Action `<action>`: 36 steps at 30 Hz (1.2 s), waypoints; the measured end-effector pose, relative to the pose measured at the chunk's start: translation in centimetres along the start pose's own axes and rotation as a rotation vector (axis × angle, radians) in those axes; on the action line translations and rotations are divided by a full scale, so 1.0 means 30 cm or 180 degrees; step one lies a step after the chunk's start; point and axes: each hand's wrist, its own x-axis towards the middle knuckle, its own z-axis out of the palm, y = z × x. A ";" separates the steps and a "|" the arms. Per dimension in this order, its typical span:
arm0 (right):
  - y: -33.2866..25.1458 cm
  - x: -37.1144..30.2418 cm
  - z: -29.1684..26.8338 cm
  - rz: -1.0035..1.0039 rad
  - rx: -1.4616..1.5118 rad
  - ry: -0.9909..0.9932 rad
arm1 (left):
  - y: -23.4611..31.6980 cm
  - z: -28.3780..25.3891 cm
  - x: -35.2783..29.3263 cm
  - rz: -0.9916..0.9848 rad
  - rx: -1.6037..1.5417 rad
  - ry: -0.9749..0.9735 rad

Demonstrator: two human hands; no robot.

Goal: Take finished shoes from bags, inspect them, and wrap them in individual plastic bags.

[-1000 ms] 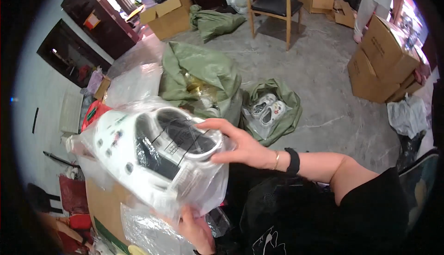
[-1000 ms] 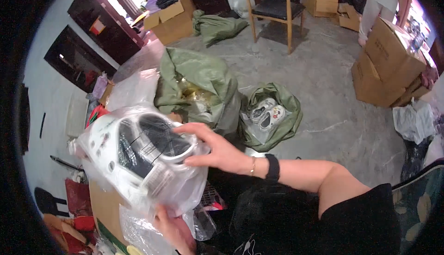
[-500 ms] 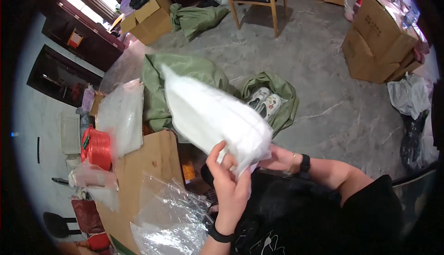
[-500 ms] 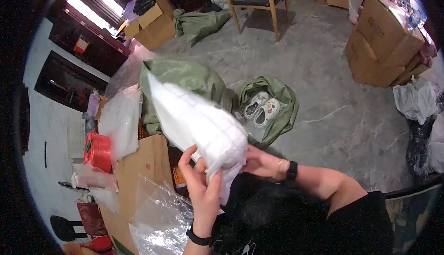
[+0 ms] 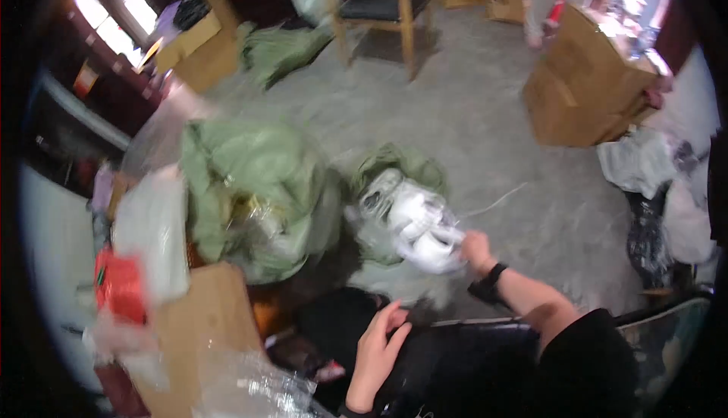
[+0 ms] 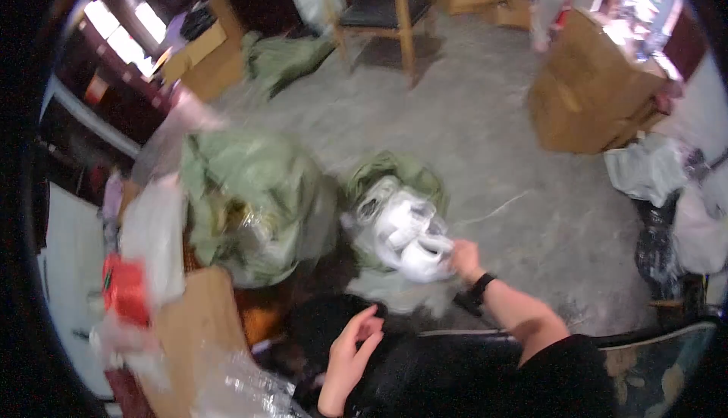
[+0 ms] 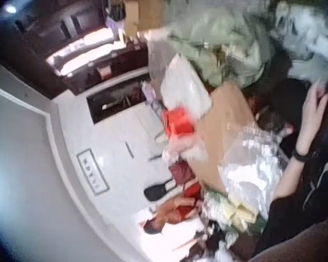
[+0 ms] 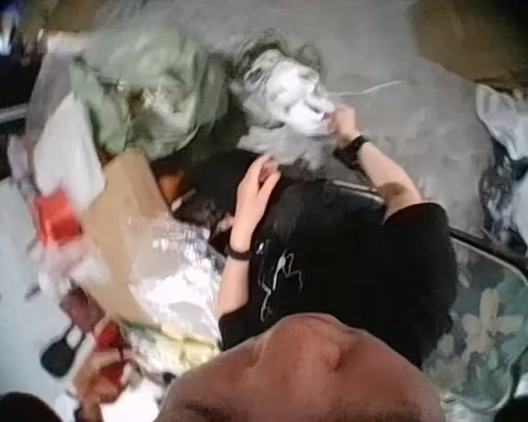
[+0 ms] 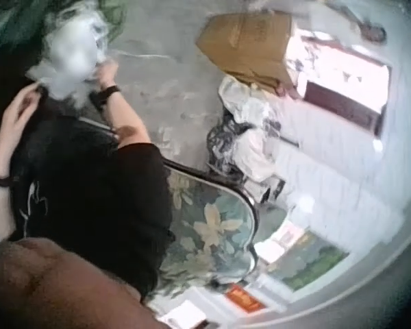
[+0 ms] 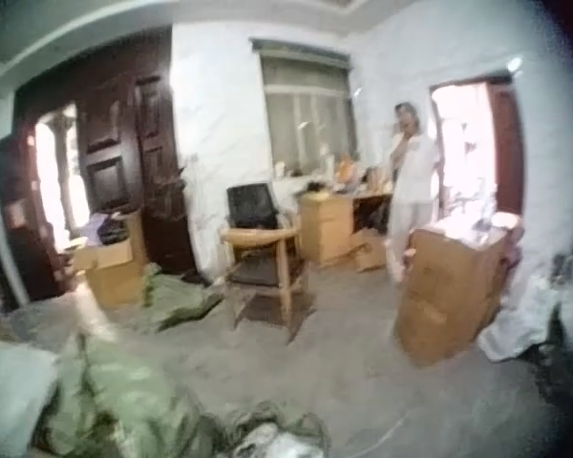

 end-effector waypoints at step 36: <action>-0.093 0.091 0.093 0.0538 -0.0698 -0.0095 | -0.799 -0.094 1.570 -0.0058 0.1398 0.0481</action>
